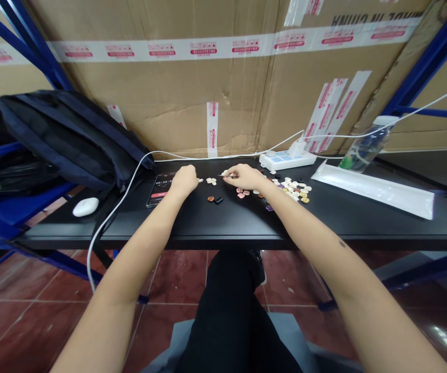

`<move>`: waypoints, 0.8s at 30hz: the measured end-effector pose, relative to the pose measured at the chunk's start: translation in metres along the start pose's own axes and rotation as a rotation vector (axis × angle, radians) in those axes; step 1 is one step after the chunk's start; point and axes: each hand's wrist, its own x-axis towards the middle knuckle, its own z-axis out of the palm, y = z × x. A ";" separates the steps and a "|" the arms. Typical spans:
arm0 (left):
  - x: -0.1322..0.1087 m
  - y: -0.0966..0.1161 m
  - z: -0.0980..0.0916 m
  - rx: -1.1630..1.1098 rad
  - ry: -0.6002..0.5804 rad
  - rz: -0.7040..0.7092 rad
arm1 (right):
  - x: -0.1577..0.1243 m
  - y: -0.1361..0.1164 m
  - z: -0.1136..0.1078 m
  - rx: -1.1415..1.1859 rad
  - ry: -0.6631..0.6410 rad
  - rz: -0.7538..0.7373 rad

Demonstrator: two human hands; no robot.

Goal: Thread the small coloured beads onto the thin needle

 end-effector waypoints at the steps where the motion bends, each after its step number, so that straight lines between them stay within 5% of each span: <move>1: 0.000 0.000 0.000 0.007 -0.001 -0.008 | 0.001 0.001 0.000 -0.023 0.008 0.009; 11: 0.006 -0.001 0.008 -0.042 0.089 0.116 | 0.000 0.002 -0.007 -0.151 0.134 0.135; 20: 0.005 0.008 0.015 -0.098 0.053 0.458 | -0.003 -0.001 -0.007 -0.181 0.001 0.030; 24: 0.004 0.011 0.015 -0.129 0.037 0.567 | -0.002 -0.002 -0.006 -0.106 0.057 -0.009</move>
